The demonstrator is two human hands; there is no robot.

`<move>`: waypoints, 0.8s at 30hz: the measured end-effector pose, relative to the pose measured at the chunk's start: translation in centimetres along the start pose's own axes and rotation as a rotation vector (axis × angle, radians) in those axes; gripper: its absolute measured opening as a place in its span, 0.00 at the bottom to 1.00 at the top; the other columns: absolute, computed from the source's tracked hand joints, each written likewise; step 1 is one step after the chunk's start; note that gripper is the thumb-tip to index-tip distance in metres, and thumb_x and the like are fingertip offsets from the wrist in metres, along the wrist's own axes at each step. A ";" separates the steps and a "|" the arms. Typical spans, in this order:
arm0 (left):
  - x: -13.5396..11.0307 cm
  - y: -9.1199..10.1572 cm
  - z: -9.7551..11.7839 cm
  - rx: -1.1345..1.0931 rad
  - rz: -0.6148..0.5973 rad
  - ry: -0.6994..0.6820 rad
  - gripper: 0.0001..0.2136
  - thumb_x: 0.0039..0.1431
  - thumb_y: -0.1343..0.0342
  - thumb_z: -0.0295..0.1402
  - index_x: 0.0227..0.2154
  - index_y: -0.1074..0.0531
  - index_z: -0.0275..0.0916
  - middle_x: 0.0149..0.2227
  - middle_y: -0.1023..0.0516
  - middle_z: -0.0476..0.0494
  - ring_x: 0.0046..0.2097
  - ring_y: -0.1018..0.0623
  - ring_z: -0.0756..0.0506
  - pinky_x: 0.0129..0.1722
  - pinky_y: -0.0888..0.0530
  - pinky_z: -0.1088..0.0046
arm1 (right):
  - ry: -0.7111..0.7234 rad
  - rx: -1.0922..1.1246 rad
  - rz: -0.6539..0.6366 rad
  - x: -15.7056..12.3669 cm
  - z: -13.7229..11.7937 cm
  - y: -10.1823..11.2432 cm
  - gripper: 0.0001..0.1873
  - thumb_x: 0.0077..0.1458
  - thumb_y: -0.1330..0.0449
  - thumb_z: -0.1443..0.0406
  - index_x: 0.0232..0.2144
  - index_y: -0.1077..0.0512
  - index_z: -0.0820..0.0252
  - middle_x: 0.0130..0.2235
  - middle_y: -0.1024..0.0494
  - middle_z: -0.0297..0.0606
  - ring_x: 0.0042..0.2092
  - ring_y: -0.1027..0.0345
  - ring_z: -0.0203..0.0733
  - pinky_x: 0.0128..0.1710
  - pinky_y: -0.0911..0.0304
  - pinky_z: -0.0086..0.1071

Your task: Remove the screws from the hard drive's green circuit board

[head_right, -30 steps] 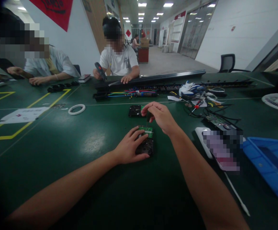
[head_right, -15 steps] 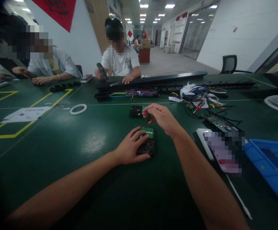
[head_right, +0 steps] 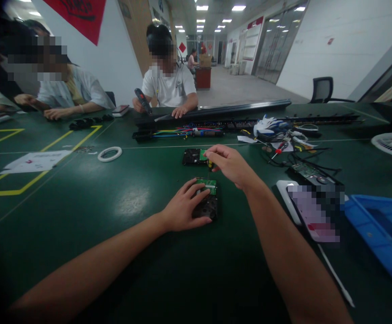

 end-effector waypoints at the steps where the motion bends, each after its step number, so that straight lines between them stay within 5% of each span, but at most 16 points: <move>1: 0.0 0.0 0.0 0.001 -0.001 0.000 0.43 0.61 0.44 0.66 0.69 0.35 0.40 0.67 0.34 0.32 0.73 0.44 0.23 0.71 0.39 0.39 | 0.011 -0.019 0.000 0.0 -0.1 0.0 0.13 0.61 0.36 0.53 0.40 0.21 0.54 0.45 0.20 0.40 0.43 0.28 0.42 0.37 0.29 0.35; 7: 0.0 0.1 0.1 0.000 -0.003 0.000 0.43 0.61 0.43 0.65 0.69 0.35 0.40 0.67 0.34 0.32 0.73 0.44 0.23 0.71 0.39 0.39 | 0.104 -0.262 0.039 -0.2 -0.3 -0.1 0.15 0.64 0.39 0.50 0.42 0.25 0.54 0.39 0.21 0.38 0.38 0.27 0.44 0.36 0.29 0.38; 14: 0.1 0.1 0.1 -0.009 -0.001 0.005 0.43 0.60 0.42 0.66 0.69 0.36 0.41 0.67 0.33 0.32 0.73 0.44 0.24 0.71 0.39 0.38 | 0.407 -0.732 0.157 -0.4 -1.4 -0.4 0.13 0.72 0.47 0.56 0.44 0.24 0.54 0.43 0.18 0.42 0.47 0.25 0.49 0.51 0.33 0.44; 17: 0.1 0.0 0.1 -0.001 -0.004 0.003 0.43 0.61 0.43 0.66 0.69 0.35 0.40 0.67 0.34 0.32 0.73 0.45 0.23 0.72 0.39 0.38 | 0.413 -0.795 0.163 -0.3 -1.2 -0.4 0.16 0.73 0.49 0.56 0.45 0.23 0.54 0.44 0.19 0.44 0.49 0.26 0.50 0.52 0.32 0.45; 24: 0.0 0.0 0.0 -0.013 -0.012 0.013 0.43 0.60 0.43 0.66 0.69 0.37 0.41 0.68 0.35 0.32 0.74 0.45 0.23 0.71 0.39 0.37 | 0.418 -0.883 0.114 -0.7 -0.9 -0.5 0.26 0.64 0.42 0.65 0.63 0.31 0.59 0.56 0.23 0.50 0.54 0.27 0.55 0.57 0.31 0.50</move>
Point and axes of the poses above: each hand's wrist, its own x-axis towards the middle knuckle, its own y-axis out of the back of the hand, z = x × y, the point moved 5 cm from there along x, towards the middle knuckle
